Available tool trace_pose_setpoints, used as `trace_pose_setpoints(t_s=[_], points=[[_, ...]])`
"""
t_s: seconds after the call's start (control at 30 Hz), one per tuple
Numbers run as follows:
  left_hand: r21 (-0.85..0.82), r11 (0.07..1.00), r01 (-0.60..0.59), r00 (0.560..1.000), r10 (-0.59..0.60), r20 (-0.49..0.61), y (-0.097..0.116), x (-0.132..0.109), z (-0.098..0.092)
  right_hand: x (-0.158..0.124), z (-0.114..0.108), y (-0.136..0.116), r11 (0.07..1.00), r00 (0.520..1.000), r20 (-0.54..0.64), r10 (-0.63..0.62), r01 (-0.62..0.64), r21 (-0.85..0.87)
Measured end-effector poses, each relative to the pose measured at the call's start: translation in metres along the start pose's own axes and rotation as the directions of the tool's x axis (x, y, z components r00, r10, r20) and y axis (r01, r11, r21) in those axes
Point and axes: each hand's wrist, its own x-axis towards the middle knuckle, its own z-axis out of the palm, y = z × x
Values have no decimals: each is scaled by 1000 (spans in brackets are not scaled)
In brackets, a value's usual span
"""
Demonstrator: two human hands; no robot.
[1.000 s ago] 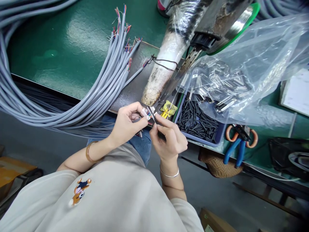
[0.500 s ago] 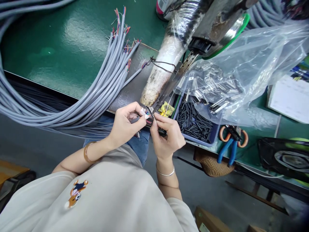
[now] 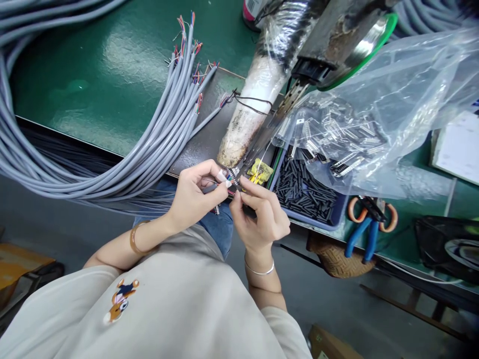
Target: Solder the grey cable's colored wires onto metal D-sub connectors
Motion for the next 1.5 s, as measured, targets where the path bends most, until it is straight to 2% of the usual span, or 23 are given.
trace_pose_setpoints(t_s=[0.1, 0.2, 0.27, 0.37, 0.4, 0.43, 0.47, 0.57, 0.63, 0.7, 0.93, 1.07, 1.37, 1.5], points=[[-10, 999, 41, 999, -40, 9, -3, -1, 0, -6, -2, 2, 999, 999, 19, -31, 31, -8], [-40, 996, 77, 996, -76, 41, -5, -1, 0, -10, -7, 7, 994, 998, 3, 68, -68, 82], [-44, 995, 88, 995, -86, 53, -6, -2, 0, -9, -11, 10, 974, 982, -109, 156, -135, 184], [-50, 994, 93, 995, -90, 53, -7, -5, -1, -5, -15, 11, 950, 891, -399, 217, -98, 297], [-58, 994, 94, 994, -91, 53, -7, -5, -1, -4, -15, 10, 949, 867, -444, 224, -90, 303], [-68, 993, 96, 994, -93, 54, -7, -6, -1, -4, -15, 8, 947, 867, -437, 240, -111, 301], [-76, 993, 96, 994, -92, 53, -8, -6, -2, -5, -15, 7, 947, 888, -382, 257, -152, 285], [-79, 995, 66, 997, -62, 42, -9, -7, -2, -9, -13, 2, 950, 959, -115, 261, -234, 206], [-62, 998, 28, 999, -26, 34, -9, -6, -2, -12, -11, 1, 960, 974, 8, 225, -223, 171], [-29, 1000, -9, 1000, 10, 22, -9, -6, -1, -12, -8, 2, 960, 976, 54, 210, -217, 178], [88, 982, -167, 985, 169, -18, -6, -3, 1, -3, -2, 2, 961, 979, 18, 203, -203, 187], [96, 976, -194, 981, 195, -6, -6, -1, -1, 1, -3, 0, 977, 986, 14, 168, -168, 134], [33, 998, -60, 998, 59, 6, -9, -2, -3, -4, -3, 1, 995, 997, 30, 73, -75, 71], [-33, 998, 51, 998, -50, 48, -5, -3, -4, -10, -5, 6, 983, 996, -14, 92, -88, 163]])
